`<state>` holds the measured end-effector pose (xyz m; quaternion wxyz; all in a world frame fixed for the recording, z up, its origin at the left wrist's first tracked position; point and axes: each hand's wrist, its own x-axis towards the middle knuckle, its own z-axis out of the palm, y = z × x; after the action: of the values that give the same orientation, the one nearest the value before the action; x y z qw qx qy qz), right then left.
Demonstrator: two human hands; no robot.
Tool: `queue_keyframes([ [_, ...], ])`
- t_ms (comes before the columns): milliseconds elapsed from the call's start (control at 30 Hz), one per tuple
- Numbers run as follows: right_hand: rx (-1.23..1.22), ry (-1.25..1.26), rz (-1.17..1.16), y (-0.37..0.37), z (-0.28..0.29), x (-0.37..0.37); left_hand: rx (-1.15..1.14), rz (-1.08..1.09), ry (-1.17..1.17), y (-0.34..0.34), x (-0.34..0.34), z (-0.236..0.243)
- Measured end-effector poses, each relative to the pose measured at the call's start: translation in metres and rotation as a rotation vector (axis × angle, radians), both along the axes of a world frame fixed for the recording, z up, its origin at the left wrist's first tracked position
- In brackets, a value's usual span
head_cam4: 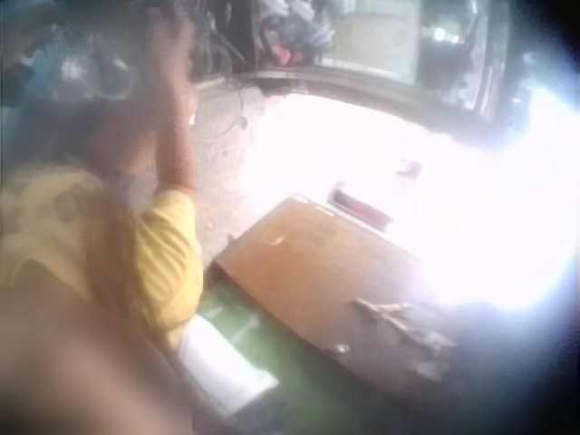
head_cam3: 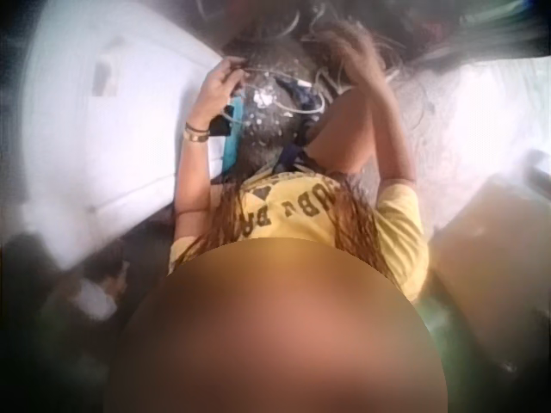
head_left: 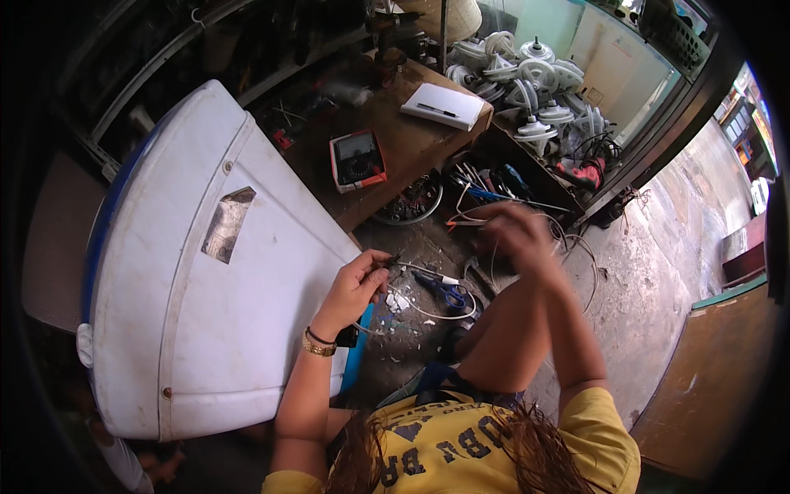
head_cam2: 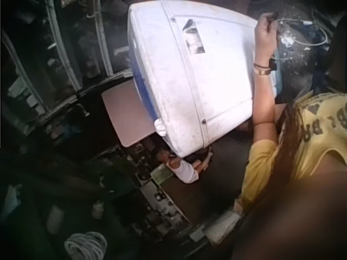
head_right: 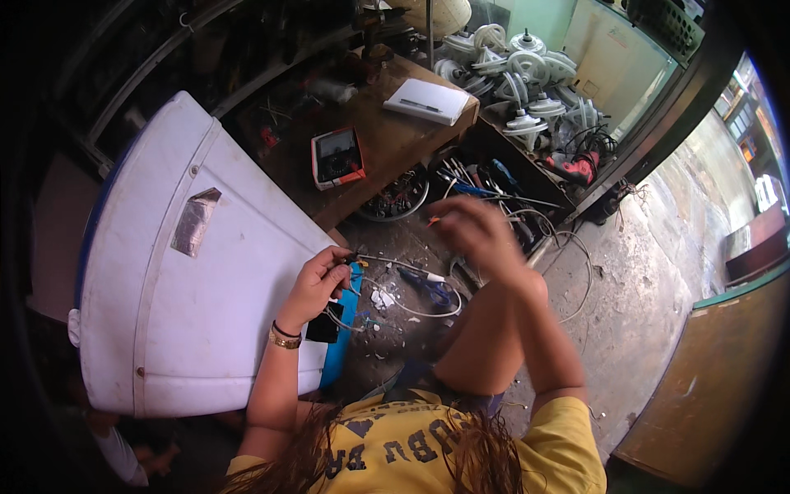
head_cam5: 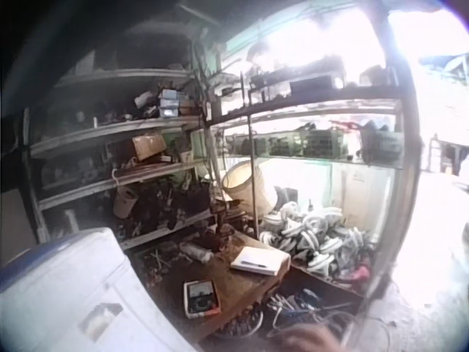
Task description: The person repositions a top-loading washing machine, removes the control panel cover, and uses pliers to strip and cut wires. They then use a multimeter to test the electrical connections inside the machine.
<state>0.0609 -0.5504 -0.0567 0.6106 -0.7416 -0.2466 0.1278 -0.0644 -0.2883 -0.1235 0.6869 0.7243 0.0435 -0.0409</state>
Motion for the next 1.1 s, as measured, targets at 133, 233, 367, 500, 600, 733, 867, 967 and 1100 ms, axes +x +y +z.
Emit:
queue_keyframes([
  [133, 0.215, 0.221, 0.235, 0.053, -0.041, -0.034, -0.057, 0.067, -0.031, -0.007, -0.002, 0.009],
  [233, 0.208, 0.215, 0.207, 0.075, -0.045, -0.045, -0.033, 0.075, -0.037, -0.007, -0.005, 0.002],
  [367, 0.172, 0.228, 0.195, 0.084, -0.048, -0.045, 0.022, 0.055, -0.085, -0.004, -0.006, -0.005],
  [500, 0.165, 0.181, 0.149, 0.092, -0.057, -0.044, 0.118, 0.148, -0.165, -0.007, -0.008, 0.000],
  [600, 0.391, 0.220, 0.128, 0.097, -0.077, -0.038, 0.671, 0.308, -0.450, -0.006, -0.018, 0.039],
  [733, 0.558, 0.377, 0.075, 0.091, -0.065, -0.030, 1.496, 0.721, -0.859, 0.032, -0.059, 0.097],
  [867, 0.581, 0.491, 0.025, 0.086, -0.086, -0.015, 1.669, 0.932, -0.676, 0.044, -0.064, 0.121],
  [967, 0.457, 0.477, -0.064, 0.077, -0.103, -0.007, 1.940, 1.031, -0.492, 0.084, -0.068, 0.115],
  [1100, 0.380, 0.460, -0.124, 0.079, -0.120, -0.009, 2.114, 1.064, -0.232, 0.129, -0.063, 0.129],
])
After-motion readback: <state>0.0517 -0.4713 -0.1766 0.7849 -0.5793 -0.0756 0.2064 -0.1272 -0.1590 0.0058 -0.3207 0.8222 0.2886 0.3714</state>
